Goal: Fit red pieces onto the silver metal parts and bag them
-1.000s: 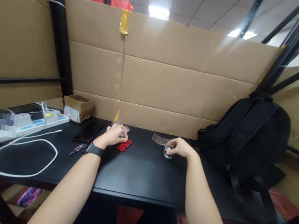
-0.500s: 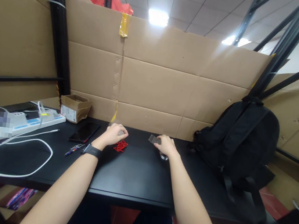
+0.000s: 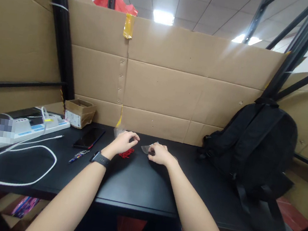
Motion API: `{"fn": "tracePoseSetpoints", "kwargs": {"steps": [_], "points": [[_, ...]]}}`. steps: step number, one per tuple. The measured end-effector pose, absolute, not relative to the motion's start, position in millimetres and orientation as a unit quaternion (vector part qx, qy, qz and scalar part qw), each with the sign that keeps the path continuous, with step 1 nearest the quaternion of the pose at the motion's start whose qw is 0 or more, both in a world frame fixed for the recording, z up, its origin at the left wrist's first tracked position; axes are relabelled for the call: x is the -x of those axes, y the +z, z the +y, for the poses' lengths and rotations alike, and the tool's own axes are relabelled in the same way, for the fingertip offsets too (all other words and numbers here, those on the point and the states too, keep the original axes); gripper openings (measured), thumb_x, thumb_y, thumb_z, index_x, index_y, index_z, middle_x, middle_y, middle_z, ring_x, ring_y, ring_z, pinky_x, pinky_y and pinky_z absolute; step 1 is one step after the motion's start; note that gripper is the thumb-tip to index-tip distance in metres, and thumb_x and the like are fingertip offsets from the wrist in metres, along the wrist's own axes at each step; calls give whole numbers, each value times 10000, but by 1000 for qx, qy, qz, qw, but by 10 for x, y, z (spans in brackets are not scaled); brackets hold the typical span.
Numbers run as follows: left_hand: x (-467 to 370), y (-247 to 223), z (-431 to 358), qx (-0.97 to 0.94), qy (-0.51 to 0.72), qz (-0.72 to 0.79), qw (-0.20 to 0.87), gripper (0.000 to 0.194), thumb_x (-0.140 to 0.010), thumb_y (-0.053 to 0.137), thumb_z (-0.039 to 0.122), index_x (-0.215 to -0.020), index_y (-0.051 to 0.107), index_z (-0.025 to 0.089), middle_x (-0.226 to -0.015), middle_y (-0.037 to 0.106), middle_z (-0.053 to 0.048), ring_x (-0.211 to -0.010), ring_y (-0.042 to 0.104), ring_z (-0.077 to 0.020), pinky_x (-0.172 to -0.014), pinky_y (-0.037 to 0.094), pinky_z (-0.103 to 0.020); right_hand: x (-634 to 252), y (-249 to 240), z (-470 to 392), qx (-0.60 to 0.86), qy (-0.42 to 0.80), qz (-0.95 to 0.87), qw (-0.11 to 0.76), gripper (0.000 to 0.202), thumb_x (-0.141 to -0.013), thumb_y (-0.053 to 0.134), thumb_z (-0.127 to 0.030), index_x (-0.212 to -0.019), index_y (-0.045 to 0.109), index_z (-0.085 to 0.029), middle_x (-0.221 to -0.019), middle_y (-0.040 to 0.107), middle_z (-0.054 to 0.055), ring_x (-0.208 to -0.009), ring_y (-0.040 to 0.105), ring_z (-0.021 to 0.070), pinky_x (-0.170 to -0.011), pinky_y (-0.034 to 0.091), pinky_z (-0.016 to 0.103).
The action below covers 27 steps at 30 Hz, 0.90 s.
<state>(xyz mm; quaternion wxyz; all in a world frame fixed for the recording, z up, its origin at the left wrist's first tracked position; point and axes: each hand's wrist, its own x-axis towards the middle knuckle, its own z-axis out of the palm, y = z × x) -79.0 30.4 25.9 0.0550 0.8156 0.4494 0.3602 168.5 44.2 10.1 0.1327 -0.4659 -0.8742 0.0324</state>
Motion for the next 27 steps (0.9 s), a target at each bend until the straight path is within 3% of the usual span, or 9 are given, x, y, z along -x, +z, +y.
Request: {"fn": "tracePoseSetpoints", "kwargs": {"steps": [2,4,7,10,16,20,23,25,27], "points": [[790,252,314,-813,366,448,62,212,-886,550,302,-999,710,220,-1004,744,-56,-985,675,-234,-927,490,-362,-1672,83,406,449,28,-877,167,67,-793,645,-188,-841,689,-202,-970,710,54,-979,634,224,-922,368,368],[782,238,323,-808,377,444,86,219,-876,549,275,-1031,693,216,-1012,740,-57,-984,679,-228,-923,493,-359,-1664,96,383,433,53,-871,226,94,-824,594,-154,-822,675,-202,-906,720,43,-911,654,205,-898,395,351],[747,211,327,-793,411,426,145,333,-815,617,225,-1148,637,219,-1110,723,-65,-1063,665,-222,-971,477,-359,-1669,158,378,396,166,-827,364,101,-901,548,-240,-883,642,-207,-880,736,44,-848,683,194,-813,460,313],[684,201,306,-777,442,389,224,554,-786,707,279,-1308,529,231,-1176,709,-79,-1148,637,-227,-1036,444,-384,-1681,214,393,343,293,-756,474,172,-925,560,-373,-926,598,-205,-828,741,47,-810,705,201,-782,512,318],[526,224,213,-763,466,329,305,756,-816,728,332,-1462,351,225,-1004,719,-55,-1033,692,-204,-1031,460,-402,-1652,227,368,339,392,-680,519,342,-862,644,-501,-1007,557,-203,-704,713,16,-576,659,164,-619,527,286],[440,219,189,-718,515,324,337,770,-837,708,333,-1476,289,235,-881,685,-11,-870,720,-170,-911,538,-360,-1613,262,268,332,415,-660,531,727,-798,736,-467,-1378,351,-256,-782,721,-5,-637,697,174,-639,552,294],[417,238,188,-683,548,323,360,667,-842,704,366,-1400,366,228,-887,692,-23,-793,724,-158,-821,567,-322,-1599,311,199,296,430,-670,528,994,-737,813,-387,-1511,193,-320,-850,716,-10,-751,728,196,-752,588,356],[421,259,189,-690,544,313,359,524,-822,722,380,-1265,508,200,-945,710,-55,-811,718,-158,-808,566,-303,-1597,330,188,281,433,-682,518,837,-736,816,-378,-1450,387,-299,-850,715,0,-757,724,197,-792,591,381],[430,274,189,-719,513,300,360,405,-789,754,377,-1107,622,164,-981,726,-82,-831,710,-167,-788,560,-287,-1598,327,202,278,432,-691,509,513,-747,804,-399,-1202,640,-230,-879,730,37,-768,719,203,-805,589,386]]}}
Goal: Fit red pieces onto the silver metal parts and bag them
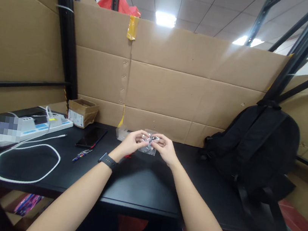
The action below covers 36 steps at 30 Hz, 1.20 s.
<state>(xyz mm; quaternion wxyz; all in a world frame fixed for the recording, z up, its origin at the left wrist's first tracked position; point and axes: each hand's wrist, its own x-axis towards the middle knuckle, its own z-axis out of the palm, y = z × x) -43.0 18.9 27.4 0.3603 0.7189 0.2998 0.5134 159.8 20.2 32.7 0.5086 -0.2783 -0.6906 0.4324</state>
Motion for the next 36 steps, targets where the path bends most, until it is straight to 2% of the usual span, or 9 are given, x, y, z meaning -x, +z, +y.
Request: {"fn": "tracePoseSetpoints", "kwargs": {"steps": [3,9,11,14,19,21,25,31,36], "points": [[445,288,179,-739,479,311,357,369,-756,778,364,-1033,693,135,-876,741,-75,-731,687,-162,-683,534,-262,-1608,305,229,275,440,-693,501,335,-741,808,-399,-983,735,-179,-993,750,88,-854,718,228,-829,583,389],[488,378,91,-738,465,358,333,546,-749,774,338,-1250,673,145,-510,579,54,-400,413,-65,-433,306,-190,-1651,344,196,292,436,-692,495,555,-670,856,-342,-1189,714,-207,-1045,751,85,-779,714,217,-757,594,388],[503,412,63,-738,463,351,343,648,-733,784,315,-1343,620,171,-635,665,26,-395,372,-42,-416,269,-185,-1666,372,177,301,435,-692,491,620,-665,858,-332,-1250,687,-217,-1011,754,74,-721,703,205,-699,591,366],[525,427,56,-737,462,342,356,738,-722,789,309,-1417,554,224,-1045,739,-69,-415,387,-15,-413,290,-181,-1684,402,155,306,429,-701,481,707,-677,847,-320,-1342,622,-239,-1088,737,73,-634,669,157,-637,571,316],[534,351,119,-752,460,324,344,852,-709,805,305,-1483,447,291,-1459,512,-158,-543,570,-48,-513,480,-219,-1691,405,153,280,427,-697,503,834,-692,818,-282,-1451,473,-307,-1343,606,104,-611,636,90,-632,564,272],[510,299,154,-747,496,342,280,828,-704,803,284,-1457,459,272,-1453,498,-151,-721,659,-116,-666,561,-278,-1680,379,180,285,417,-688,521,819,-703,793,-278,-1446,448,-298,-1266,635,95,-632,652,99,-653,571,272],[420,197,223,-711,541,420,163,484,-784,732,301,-1236,590,203,-1164,633,-92,-911,656,-180,-875,550,-363,-1626,298,248,330,350,-676,558,728,-724,735,-269,-1391,443,-267,-1078,669,49,-599,647,105,-622,563,259],[281,125,274,-667,549,369,344,449,-862,674,402,-1243,560,193,-1211,659,-129,-984,680,-200,-885,549,-373,-1494,324,131,339,225,-749,523,660,-806,664,-280,-1424,434,-274,-1042,716,52,-767,653,164,-665,533,274],[280,172,263,-644,578,345,365,344,-873,645,406,-1120,609,169,-1194,670,-132,-1095,654,-231,-880,553,-358,-1468,413,8,326,198,-798,467,749,-841,624,-248,-1520,316,-318,-1180,711,46,-989,660,206,-876,523,352]]}}
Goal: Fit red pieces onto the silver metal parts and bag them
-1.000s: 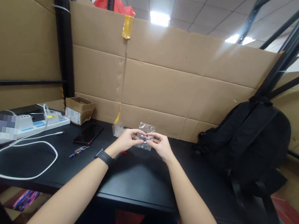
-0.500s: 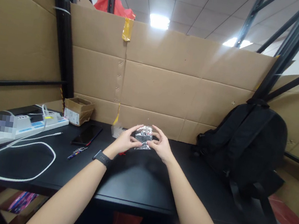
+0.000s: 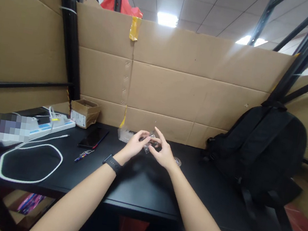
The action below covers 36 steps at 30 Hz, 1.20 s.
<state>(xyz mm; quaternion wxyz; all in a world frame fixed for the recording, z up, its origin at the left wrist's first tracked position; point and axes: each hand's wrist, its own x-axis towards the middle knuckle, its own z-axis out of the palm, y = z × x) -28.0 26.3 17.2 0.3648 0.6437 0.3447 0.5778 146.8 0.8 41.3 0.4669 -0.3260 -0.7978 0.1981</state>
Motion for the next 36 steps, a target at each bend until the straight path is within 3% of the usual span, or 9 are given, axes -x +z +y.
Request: {"fn": "tracePoseSetpoints", "kwargs": {"steps": [5,9,13,17,20,23,25,30,36], "points": [[370,199,314,-614,596,428,290,222,-828,643,339,-947,654,153,-954,729,-81,-795,693,-186,-732,556,-311,-1441,339,121,402,216,-715,529,692,-794,693,-299,-1423,405,-294,-1245,649,85,-1043,655,235,-856,545,369],[464,239,298,-588,616,492,179,156,-803,650,315,-868,687,177,-901,749,-63,-855,697,-206,-825,534,-332,-1240,253,300,393,469,-597,519,681,-761,756,-386,-1324,386,-285,-1057,703,66,-820,714,208,-699,578,337],[670,328,266,-619,581,522,84,208,-827,656,376,-959,683,217,-989,747,-54,-941,691,-220,-906,507,-350,-971,258,593,342,568,-562,494,598,-696,802,-227,-1179,450,-246,-816,717,6,-684,694,154,-603,537,246],[1109,291,456,-558,618,553,20,465,-844,643,423,-1258,530,244,-1329,611,-100,-1244,571,-246,-1064,422,-388,-709,261,995,428,469,-615,467,537,-719,770,-156,-1152,460,-222,-700,686,-26,-629,663,136,-524,486,199],[1432,110,687,-505,600,612,99,500,-858,603,373,-1305,458,201,-1364,567,-171,-1245,576,-260,-1026,452,-397,-517,191,1252,494,393,-661,405,468,-723,753,-118,-1115,509,-195,-615,649,-42,-575,635,140,-500,476,209],[1574,-100,840,-543,503,652,163,785,-746,732,342,-1403,342,161,-1350,572,-224,-1173,626,-292,-973,488,-405,-360,106,1422,509,353,-689,377,421,-657,774,-66,-1020,591,-174,-614,643,-40,-562,616,134,-541,489,229],[1582,-197,878,-580,452,654,178,867,-701,769,277,-1427,307,172,-1282,634,-198,-1095,670,-279,-947,504,-384,-289,71,1492,514,313,-712,362,380,-612,796,-56,-936,637,-172,-671,660,-28,-607,624,131,-611,506,241],[1565,-251,878,-605,415,665,138,704,-719,695,97,-1361,427,202,-1080,732,-96,-914,721,-197,-895,520,-290,-212,50,1512,506,205,-767,337,333,-623,811,-97,-924,706,-192,-917,704,25,-860,643,163,-807,491,260],[1547,-268,912,-628,387,671,77,558,-775,667,148,-1307,503,180,-966,752,-74,-891,722,-203,-860,523,-276,-198,49,1345,505,131,-798,302,143,-769,738,-222,-911,753,-217,-1030,708,70,-994,621,213,-889,452,309]]}}
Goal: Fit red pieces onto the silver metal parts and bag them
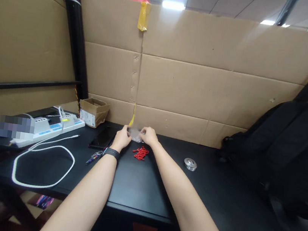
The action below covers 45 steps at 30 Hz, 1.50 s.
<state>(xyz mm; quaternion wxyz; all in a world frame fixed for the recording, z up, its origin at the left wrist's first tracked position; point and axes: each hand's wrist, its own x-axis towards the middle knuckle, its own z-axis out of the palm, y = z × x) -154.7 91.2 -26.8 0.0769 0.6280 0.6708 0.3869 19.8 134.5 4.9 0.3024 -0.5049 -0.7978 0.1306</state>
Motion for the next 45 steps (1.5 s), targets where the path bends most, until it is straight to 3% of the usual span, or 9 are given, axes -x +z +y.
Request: {"fn": "tracePoseSetpoints", "kwargs": {"steps": [4,9,14,19,23,30,37,45], "points": [[1468,-275,925,-634,345,692,34,521,-807,658,249,-1305,525,177,-1113,734,-130,-1050,694,-259,-898,512,-314,-220,60,1260,507,85,-818,259,186,-871,649,-389,-940,781,-277,-1230,653,76,-1191,512,292,-982,380,447],[1392,-232,901,-625,285,727,1,502,-863,575,369,-1343,523,230,-1145,730,-134,-1104,671,-321,-887,504,-394,-219,41,1237,497,59,-848,174,288,-937,545,-393,-1169,714,-373,-1409,541,37,-1286,390,313,-995,322,517],[1384,-210,887,-638,270,722,-10,336,-870,533,366,-1167,636,250,-1121,742,-111,-1097,668,-319,-879,489,-407,-121,50,1243,504,36,-850,148,342,-939,527,-401,-1242,673,-342,-1357,592,74,-1265,438,317,-972,341,498],[1376,-177,871,-622,272,734,5,250,-861,523,369,-1029,665,250,-1042,755,-102,-1061,672,-317,-877,465,-424,-95,77,1227,510,35,-850,129,285,-921,538,-403,-1056,748,-265,-1186,690,109,-1149,562,315,-953,356,506],[1354,-149,861,-611,268,744,21,209,-856,519,371,-934,677,260,-1016,759,-85,-1076,660,-323,-912,428,-475,-160,67,1191,511,33,-850,124,277,-926,518,-359,-1042,750,-261,-1200,688,110,-1147,580,309,-961,348,518],[1373,-177,898,-614,276,738,36,215,-830,564,347,-990,689,278,-1076,756,-66,-1098,653,-305,-934,406,-460,-138,37,1217,507,8,-851,136,352,-929,534,-413,-1232,657,-282,-1281,635,116,-1212,532,316,-970,353,513],[1407,-177,893,-618,295,727,50,343,-841,559,377,-1162,646,295,-1143,747,-67,-1139,642,-310,-925,416,-443,20,26,1295,511,31,-843,165,319,-915,549,-388,-1180,672,-262,-1270,651,106,-1226,525,310,-994,340,536],[1363,-102,839,-580,301,755,55,432,-948,364,526,-1134,634,244,-1139,740,-142,-1139,639,-362,-949,379,-522,-35,-29,1312,522,57,-834,170,270,-914,537,-388,-1074,709,-257,-1256,657,96,-1199,562,294,-954,397,502]]}}
